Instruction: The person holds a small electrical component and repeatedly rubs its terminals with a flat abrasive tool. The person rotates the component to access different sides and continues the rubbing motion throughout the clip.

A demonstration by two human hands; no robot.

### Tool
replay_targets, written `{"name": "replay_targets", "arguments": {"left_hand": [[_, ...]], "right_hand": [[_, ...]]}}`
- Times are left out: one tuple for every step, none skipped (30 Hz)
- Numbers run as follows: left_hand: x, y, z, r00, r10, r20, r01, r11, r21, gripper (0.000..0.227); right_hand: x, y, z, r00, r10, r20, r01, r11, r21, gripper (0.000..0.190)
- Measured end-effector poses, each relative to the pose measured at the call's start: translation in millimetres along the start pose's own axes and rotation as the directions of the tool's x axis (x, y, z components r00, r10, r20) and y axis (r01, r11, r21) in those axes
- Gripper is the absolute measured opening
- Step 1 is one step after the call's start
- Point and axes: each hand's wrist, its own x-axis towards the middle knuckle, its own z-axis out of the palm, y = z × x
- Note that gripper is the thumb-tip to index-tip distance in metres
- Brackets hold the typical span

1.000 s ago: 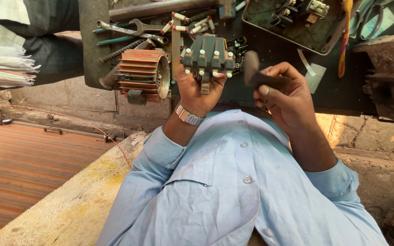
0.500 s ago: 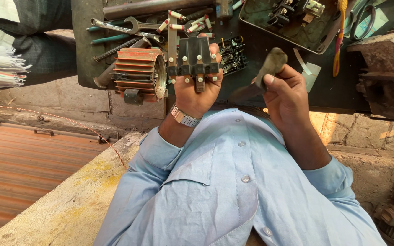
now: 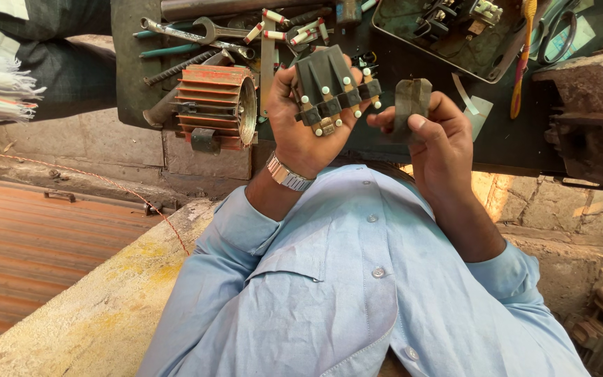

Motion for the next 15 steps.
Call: {"name": "replay_targets", "arguments": {"left_hand": [[0,-1,3,0.996,0.010,0.089,-0.008,1.000,-0.028,0.038],[1,-2,5,0.999,0.009,0.031,-0.009,1.000,0.003,0.037],[0,-1,7,0.999,0.014,-0.029,-0.013,0.999,0.036,0.036],[-1,-2,8,0.996,0.022,-0.090,-0.016,0.997,0.069,0.035],[0,-2,10,1.000,0.013,0.014,-0.013,1.000,0.023,0.034],[0,-3,11,0.993,0.010,0.120,-0.008,1.000,-0.020,0.036],[0,-3,13,0.987,0.019,0.159,-0.015,0.999,-0.031,0.037],[0,-4,14,0.980,0.028,0.198,-0.020,0.999,-0.042,0.039],[0,-5,15,0.984,0.043,0.173,-0.040,0.999,-0.023,0.036],[0,-5,15,0.984,0.057,0.170,-0.056,0.998,-0.012,0.034],[-1,-5,16,0.983,0.071,0.167,-0.072,0.997,0.000,0.032],[-1,-5,17,0.979,0.082,0.185,-0.084,0.996,0.003,0.031],[-2,-4,17,0.977,0.087,0.193,-0.091,0.996,0.011,0.030],[-2,-3,17,0.975,0.092,0.200,-0.098,0.995,0.019,0.029],[-5,-3,18,0.977,0.091,0.195,-0.099,0.995,0.030,0.029]], "right_hand": [[1,-2,4,1.000,-0.015,-0.001,0.015,1.000,-0.027,0.008],[1,-4,7,1.000,-0.030,-0.001,0.030,0.998,-0.054,0.008],[2,-6,12,1.000,-0.024,0.002,0.024,0.997,-0.070,0.007],[1,-8,16,1.000,-0.017,0.004,0.018,0.996,-0.085,0.006],[2,-10,20,1.000,-0.015,0.007,0.015,0.995,-0.102,0.006],[2,-12,24,0.999,-0.029,0.036,0.034,0.987,-0.157,0.009],[1,-13,29,0.997,-0.044,0.065,0.057,0.976,-0.212,0.013],[0,-14,34,0.994,-0.057,0.094,0.080,0.961,-0.266,0.018],[-1,-14,39,0.981,-0.139,0.132,0.182,0.890,-0.417,0.018],[-2,-14,45,0.960,-0.213,0.182,0.279,0.787,-0.551,0.018],[-3,-13,51,0.930,-0.275,0.244,0.367,0.653,-0.663,0.019],[-1,-13,56,0.903,-0.324,0.282,0.424,0.561,-0.711,0.017],[1,-14,60,0.871,-0.369,0.325,0.475,0.460,-0.750,0.017],[2,-15,64,0.834,-0.407,0.371,0.519,0.352,-0.779,0.017],[3,-16,67,0.824,-0.404,0.397,0.526,0.289,-0.800,0.017]]}}
